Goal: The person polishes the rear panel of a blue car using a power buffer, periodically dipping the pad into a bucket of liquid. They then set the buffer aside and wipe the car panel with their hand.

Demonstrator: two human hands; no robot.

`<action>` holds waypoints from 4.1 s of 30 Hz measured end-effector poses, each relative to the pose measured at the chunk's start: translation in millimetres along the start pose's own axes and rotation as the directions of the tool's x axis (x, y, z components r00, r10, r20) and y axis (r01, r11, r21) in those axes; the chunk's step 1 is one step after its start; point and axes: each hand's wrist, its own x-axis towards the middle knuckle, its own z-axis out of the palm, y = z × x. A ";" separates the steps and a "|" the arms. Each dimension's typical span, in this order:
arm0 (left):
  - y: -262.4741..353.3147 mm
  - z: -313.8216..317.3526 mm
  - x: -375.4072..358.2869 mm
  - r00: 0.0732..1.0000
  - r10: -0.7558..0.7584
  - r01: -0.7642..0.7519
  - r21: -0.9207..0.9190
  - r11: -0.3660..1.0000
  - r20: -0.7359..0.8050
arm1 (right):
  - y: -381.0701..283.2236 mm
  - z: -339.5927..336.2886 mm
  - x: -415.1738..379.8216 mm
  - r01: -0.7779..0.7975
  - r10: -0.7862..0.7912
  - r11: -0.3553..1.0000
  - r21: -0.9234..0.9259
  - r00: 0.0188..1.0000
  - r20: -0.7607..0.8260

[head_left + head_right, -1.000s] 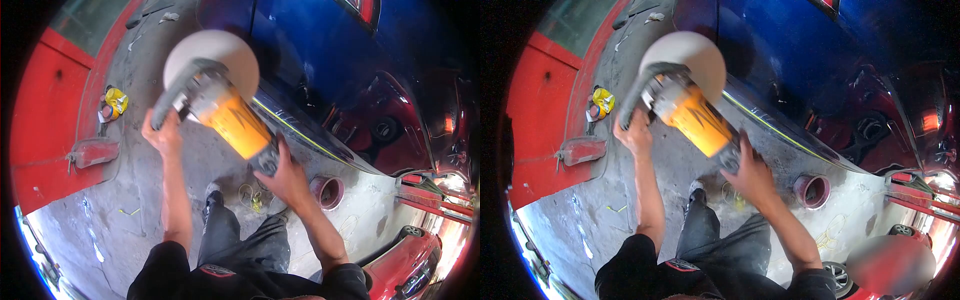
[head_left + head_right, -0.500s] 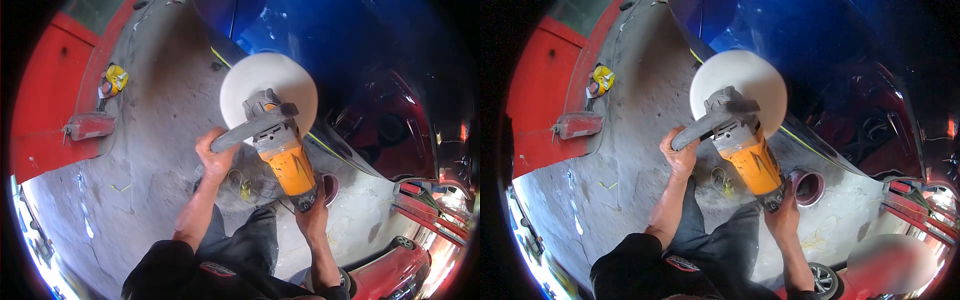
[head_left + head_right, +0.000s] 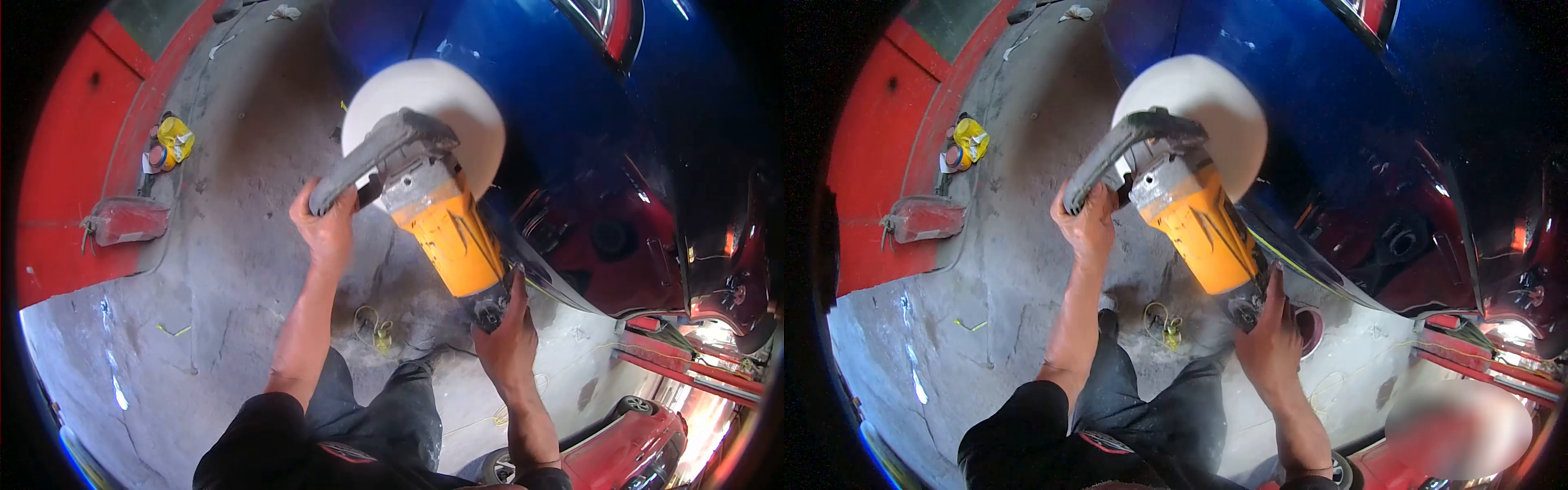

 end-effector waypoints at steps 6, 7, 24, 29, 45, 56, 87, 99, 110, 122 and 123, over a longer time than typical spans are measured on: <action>27.0 21.3 56.8 0.989 0.140 -0.131 -0.139 0.981 0.055 | -41.7 -27.2 30.2 0.033 -0.038 0.999 -0.041 0.991 -0.127; 32.5 24.2 64.6 0.986 0.157 -0.146 -0.158 0.977 0.061 | -47.9 -30.3 33.8 0.022 -0.029 0.999 -0.047 0.990 -0.140; 39.3 28.9 70.8 0.978 0.205 -0.194 -0.182 0.964 0.043 | -57.6 -35.9 38.4 -0.023 0.015 0.999 -0.049 0.988 -0.157; 71.3 50.3 93.6 0.946 0.317 -0.294 -0.234 0.927 0.064 | -75.7 -47.8 50.1 -0.065 0.073 0.996 0.054 0.981 -0.181; 68.7 88.3 28.3 0.716 0.601 -0.589 -0.155 0.793 0.356 | -7.1 -25.6 -27.8 -0.159 0.217 0.970 0.182 0.902 -0.372; 48.9 46.7 99.1 0.855 0.507 -0.482 -0.191 0.855 0.108 | -28.4 -8.1 41.4 0.008 0.032 0.992 0.124 0.949 -0.314; 20.6 146.8 -102.8 0.612 0.719 -0.758 -0.012 0.652 0.329 | 148.0 19.0 -80.1 -0.042 0.265 0.869 0.493 0.881 -0.392; 11.7 180.8 -160.2 0.529 0.717 -0.805 0.001 0.593 0.453 | 197.0 16.0 -118.7 -0.084 0.340 0.858 0.506 0.833 -0.437; 5.3 231.0 -219.6 0.399 0.711 -0.735 -0.261 0.626 0.579 | 254.5 32.5 -150.7 -0.055 0.405 0.797 0.602 0.787 -0.465; 4.2 280.5 -250.4 0.102 0.709 -0.818 -0.346 0.459 0.698 | 301.6 61.3 -181.1 -0.049 0.444 0.825 0.563 0.673 -0.592; 2.1 289.5 -253.0 0.098 0.729 -0.809 -0.372 0.455 0.678 | 300.8 65.0 -182.9 -0.102 0.524 0.780 0.618 0.647 -0.554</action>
